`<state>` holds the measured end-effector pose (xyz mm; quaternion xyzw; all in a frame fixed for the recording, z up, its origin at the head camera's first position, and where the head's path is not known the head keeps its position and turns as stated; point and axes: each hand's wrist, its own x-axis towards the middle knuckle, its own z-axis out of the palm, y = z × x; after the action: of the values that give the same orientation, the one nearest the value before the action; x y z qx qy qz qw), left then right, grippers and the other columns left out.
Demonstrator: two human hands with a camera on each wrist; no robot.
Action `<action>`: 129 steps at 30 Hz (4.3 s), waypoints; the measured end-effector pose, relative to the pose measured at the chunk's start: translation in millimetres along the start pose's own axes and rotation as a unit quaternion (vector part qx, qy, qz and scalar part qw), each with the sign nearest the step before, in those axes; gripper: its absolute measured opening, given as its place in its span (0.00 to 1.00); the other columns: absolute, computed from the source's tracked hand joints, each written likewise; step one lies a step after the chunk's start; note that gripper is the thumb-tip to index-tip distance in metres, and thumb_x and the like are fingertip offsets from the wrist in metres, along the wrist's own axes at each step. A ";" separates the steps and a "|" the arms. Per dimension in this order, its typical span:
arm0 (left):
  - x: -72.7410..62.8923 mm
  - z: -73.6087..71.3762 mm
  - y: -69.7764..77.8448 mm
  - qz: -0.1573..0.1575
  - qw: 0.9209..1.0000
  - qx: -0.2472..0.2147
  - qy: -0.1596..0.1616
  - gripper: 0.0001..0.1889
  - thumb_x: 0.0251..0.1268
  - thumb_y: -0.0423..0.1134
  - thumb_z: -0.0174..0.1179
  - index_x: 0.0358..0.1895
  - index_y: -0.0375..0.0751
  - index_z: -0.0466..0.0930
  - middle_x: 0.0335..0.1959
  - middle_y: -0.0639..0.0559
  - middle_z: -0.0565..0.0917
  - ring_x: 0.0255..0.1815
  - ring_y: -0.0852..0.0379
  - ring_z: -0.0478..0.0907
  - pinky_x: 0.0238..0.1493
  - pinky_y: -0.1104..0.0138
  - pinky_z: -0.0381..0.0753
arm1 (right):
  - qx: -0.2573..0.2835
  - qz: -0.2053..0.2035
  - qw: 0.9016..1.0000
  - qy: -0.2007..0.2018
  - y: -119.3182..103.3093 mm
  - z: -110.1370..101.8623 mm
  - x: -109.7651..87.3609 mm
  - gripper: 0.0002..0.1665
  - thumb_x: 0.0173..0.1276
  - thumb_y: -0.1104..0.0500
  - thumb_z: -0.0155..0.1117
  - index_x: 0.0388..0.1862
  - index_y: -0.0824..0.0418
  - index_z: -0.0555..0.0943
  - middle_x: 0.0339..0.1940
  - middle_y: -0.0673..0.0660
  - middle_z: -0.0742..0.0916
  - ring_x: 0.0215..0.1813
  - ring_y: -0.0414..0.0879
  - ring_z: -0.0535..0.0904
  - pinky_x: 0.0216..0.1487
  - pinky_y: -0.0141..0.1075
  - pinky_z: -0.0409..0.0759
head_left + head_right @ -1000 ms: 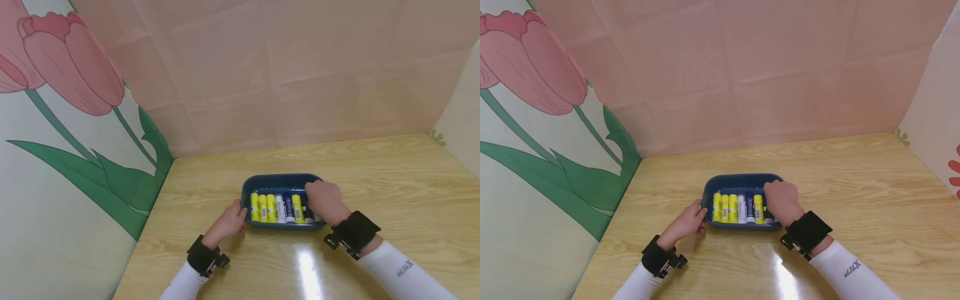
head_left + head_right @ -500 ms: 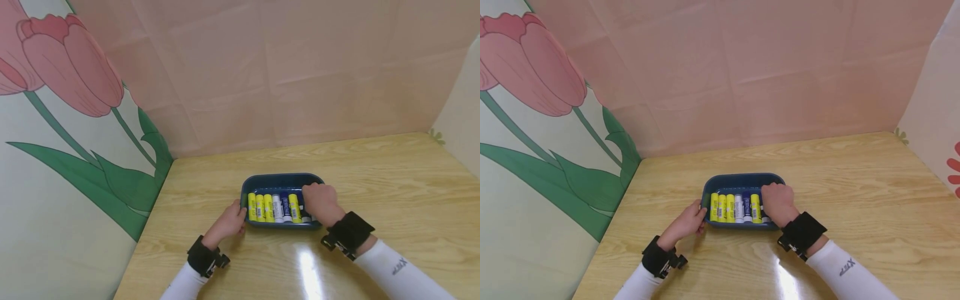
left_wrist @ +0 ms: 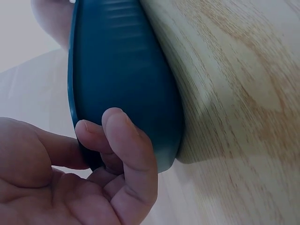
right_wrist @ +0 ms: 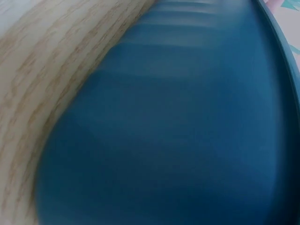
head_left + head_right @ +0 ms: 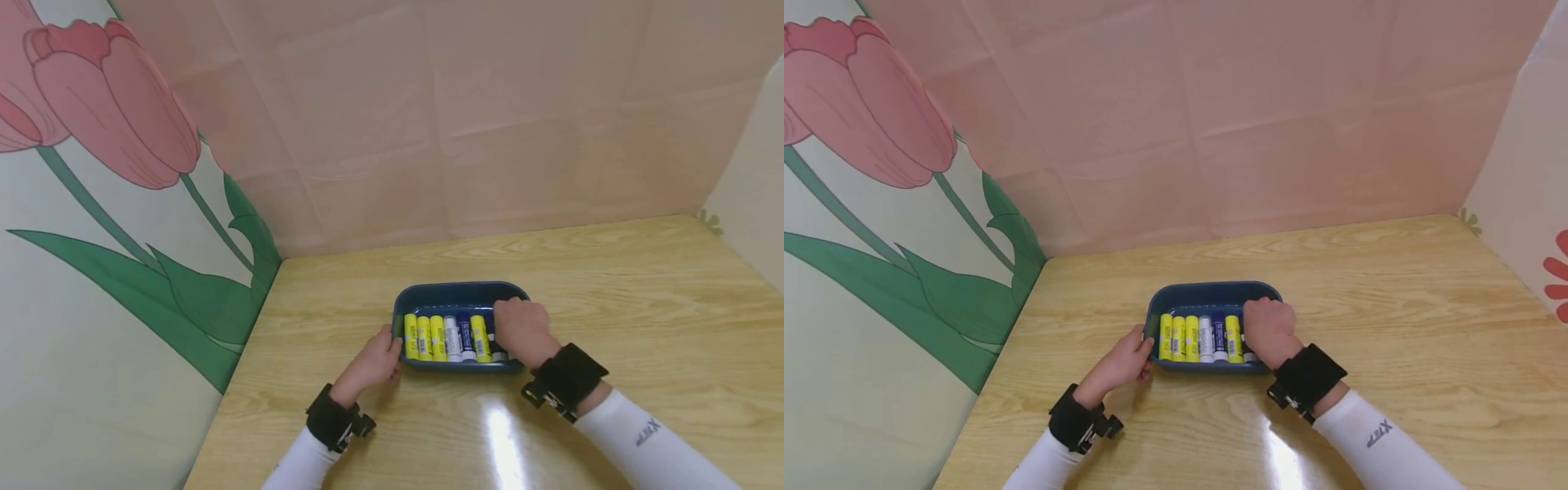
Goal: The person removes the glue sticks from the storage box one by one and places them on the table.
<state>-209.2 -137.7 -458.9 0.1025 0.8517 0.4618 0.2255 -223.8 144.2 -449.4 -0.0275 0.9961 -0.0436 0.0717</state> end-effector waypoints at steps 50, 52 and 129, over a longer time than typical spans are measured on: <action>-3.5 -1.9 -0.5 -0.009 1.000 0.009 -0.001 0.18 0.83 0.41 0.37 0.66 0.33 0.61 0.27 0.45 0.77 0.23 0.52 0.76 0.27 0.62 0.80 | 0.163 -0.007 0.985 0.059 46.8 -72.6 -36.8 0.27 0.67 0.54 0.63 0.59 0.70 0.75 0.32 0.62 0.84 0.30 0.53 0.75 0.22 0.38 0.71; -3.5 -1.6 -0.8 -0.011 1.000 0.007 -0.001 0.19 0.83 0.40 0.37 0.66 0.33 0.60 0.27 0.45 0.77 0.23 0.51 0.76 0.26 0.62 0.80 | 0.163 -0.008 0.984 0.065 52.0 -74.7 -37.9 0.27 0.67 0.54 0.62 0.59 0.70 0.75 0.31 0.61 0.83 0.29 0.53 0.75 0.21 0.39 0.71; -9.2 0.6 5.5 -0.021 1.000 -0.002 -0.002 0.17 0.84 0.42 0.35 0.65 0.35 0.60 0.26 0.48 0.75 0.23 0.53 0.73 0.25 0.64 0.77 | 0.127 0.056 0.989 -0.047 100.0 -17.9 -20.0 0.30 0.68 0.55 0.59 0.62 0.73 0.71 0.47 0.79 0.81 0.36 0.62 0.79 0.29 0.55 0.78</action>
<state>-201.0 -137.8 -452.0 0.0849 0.8523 0.4582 0.2374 -211.5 246.4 -438.1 0.0361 0.9778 -0.1648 0.1240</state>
